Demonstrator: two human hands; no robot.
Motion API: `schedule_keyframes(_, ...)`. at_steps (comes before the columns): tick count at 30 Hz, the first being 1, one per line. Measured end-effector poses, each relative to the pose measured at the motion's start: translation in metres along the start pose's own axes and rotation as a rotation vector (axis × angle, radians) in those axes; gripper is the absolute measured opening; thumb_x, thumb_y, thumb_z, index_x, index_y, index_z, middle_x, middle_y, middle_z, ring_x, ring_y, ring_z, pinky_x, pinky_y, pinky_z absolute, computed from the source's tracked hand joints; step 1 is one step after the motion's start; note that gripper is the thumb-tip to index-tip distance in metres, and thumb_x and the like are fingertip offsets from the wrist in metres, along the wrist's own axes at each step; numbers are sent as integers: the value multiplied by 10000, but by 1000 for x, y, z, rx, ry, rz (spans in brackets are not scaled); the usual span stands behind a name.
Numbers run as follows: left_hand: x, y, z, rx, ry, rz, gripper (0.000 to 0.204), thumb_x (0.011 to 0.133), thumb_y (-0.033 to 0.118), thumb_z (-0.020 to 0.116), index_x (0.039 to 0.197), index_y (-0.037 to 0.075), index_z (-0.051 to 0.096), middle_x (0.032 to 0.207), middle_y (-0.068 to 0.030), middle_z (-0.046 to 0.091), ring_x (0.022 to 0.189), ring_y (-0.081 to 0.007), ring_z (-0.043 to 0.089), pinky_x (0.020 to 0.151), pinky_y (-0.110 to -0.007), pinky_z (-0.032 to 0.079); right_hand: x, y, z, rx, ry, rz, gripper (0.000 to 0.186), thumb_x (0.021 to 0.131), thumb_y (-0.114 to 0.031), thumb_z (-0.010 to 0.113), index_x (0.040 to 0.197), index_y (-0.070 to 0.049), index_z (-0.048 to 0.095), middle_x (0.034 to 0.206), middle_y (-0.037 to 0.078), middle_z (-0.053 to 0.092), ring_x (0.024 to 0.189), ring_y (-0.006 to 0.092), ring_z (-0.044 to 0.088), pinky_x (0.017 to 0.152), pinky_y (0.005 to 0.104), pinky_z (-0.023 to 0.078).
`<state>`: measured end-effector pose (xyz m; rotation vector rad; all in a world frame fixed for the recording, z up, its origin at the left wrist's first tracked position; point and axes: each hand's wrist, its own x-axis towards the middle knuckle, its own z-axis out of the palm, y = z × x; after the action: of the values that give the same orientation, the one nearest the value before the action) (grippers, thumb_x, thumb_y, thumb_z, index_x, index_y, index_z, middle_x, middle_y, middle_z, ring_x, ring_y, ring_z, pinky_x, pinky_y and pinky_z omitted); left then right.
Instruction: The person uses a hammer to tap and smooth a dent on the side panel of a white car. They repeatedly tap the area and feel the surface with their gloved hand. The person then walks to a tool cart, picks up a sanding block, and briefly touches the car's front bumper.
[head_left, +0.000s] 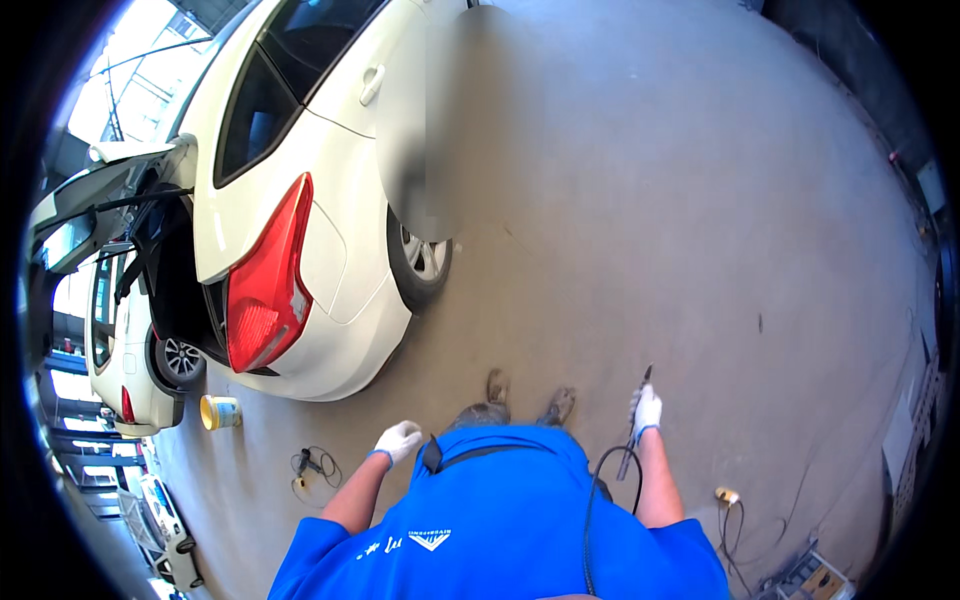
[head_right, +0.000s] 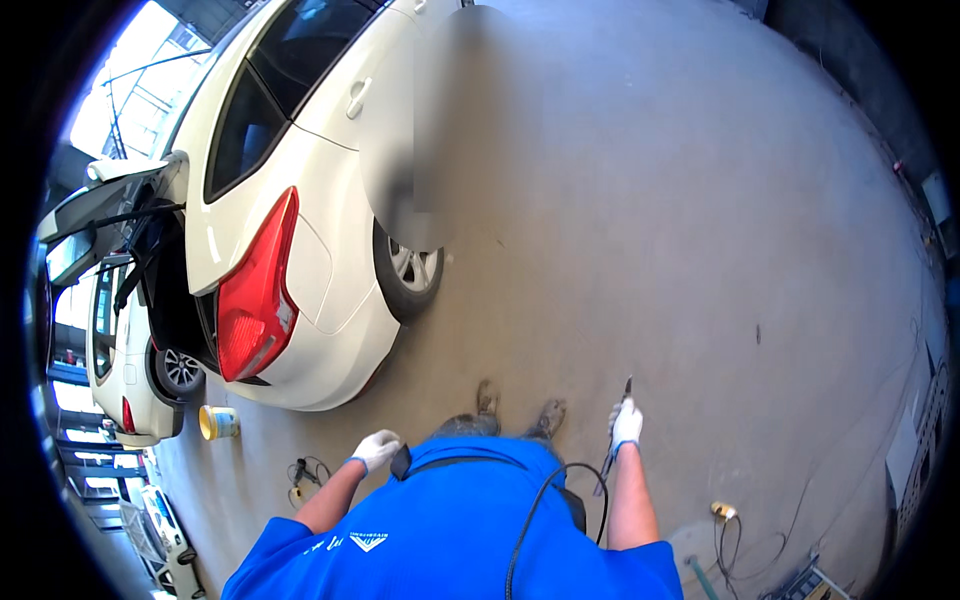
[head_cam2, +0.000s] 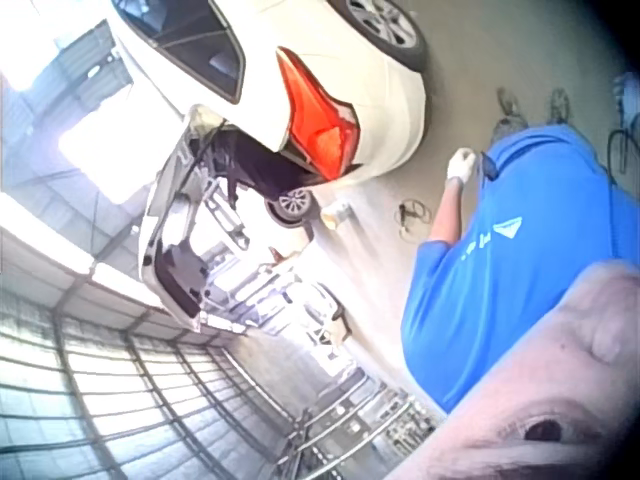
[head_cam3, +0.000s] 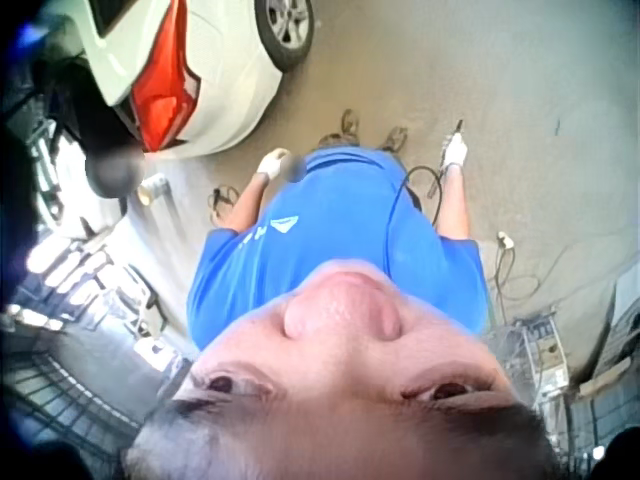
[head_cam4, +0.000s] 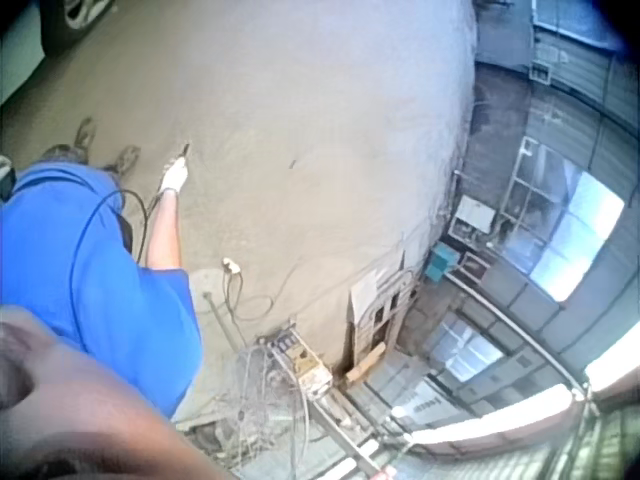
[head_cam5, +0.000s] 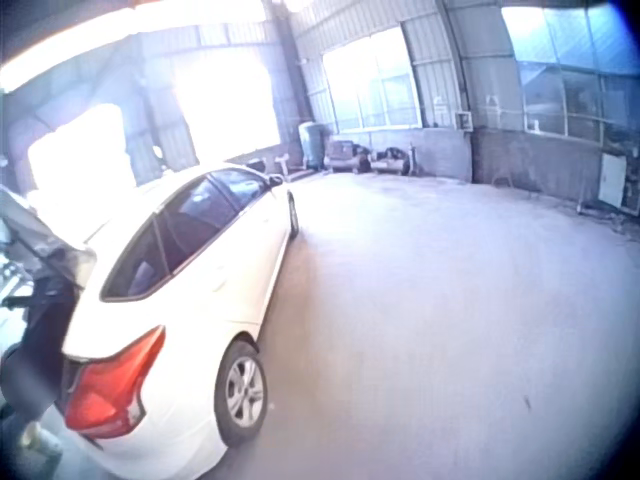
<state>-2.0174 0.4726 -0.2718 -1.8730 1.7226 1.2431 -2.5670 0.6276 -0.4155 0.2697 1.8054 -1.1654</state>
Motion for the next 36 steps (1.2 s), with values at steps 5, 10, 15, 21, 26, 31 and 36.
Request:
schedule_keyframes(5,-36,-6,18,39,-2,-141,461,868,386,591,1185,62,676,1178,-175,692,1141,-322,637,998,-389,479,5,27,-7,-114,156,-329,293,988,-341,571,871,-89,478,632,13,502,454,98,468,393,281,382)
schedule_keyframes(10,-62,-36,45,18,-22,-182,461,869,386,605,1193,65,677,1172,-171,697,1124,-315,646,990,-385,486,8,16,-5,-308,-20,-211,269,968,-342,592,911,-87,528,625,9,516,452,103,472,393,299,387)
schedule_keyframes(15,-74,-52,71,-69,-3,-192,462,858,381,613,1186,63,679,1167,-176,699,1115,-314,652,983,-386,492,6,12,4,-322,-180,44,333,989,-407,537,877,-95,566,621,7,532,443,107,478,386,286,378)
schedule_keyframes(21,-82,-52,83,-145,51,-212,459,843,382,616,1167,64,687,1164,-179,699,1114,-313,653,979,-389,497,22,33,27,-541,3,-550,305,812,-168,744,908,-60,475,652,45,548,503,127,531,439,308,430)
schedule_keyframes(26,-85,-83,99,-207,102,-238,435,844,376,615,1145,73,697,1145,-175,704,1095,-314,659,974,-394,501,-14,1,68,-587,-312,-14,304,951,-381,604,833,-102,575,625,-15,515,456,99,450,407,283,384)
schedule_keyframes(31,-77,-130,117,-273,65,-298,441,842,391,622,1142,79,707,1157,-181,700,1115,-322,651,977,-398,499,-45,2,106,-542,-371,-22,358,992,-434,547,836,-112,580,612,-32,505,453,93,445,414,273,381)
schedule_keyframes(36,-53,-171,120,-286,16,-282,476,848,429,597,1153,80,709,1189,-186,688,1144,-342,635,993,-411,486,-40,4,124,-1066,-204,-570,298,867,-313,707,914,-41,594,767,91,647,654,193,616,605,357,505)
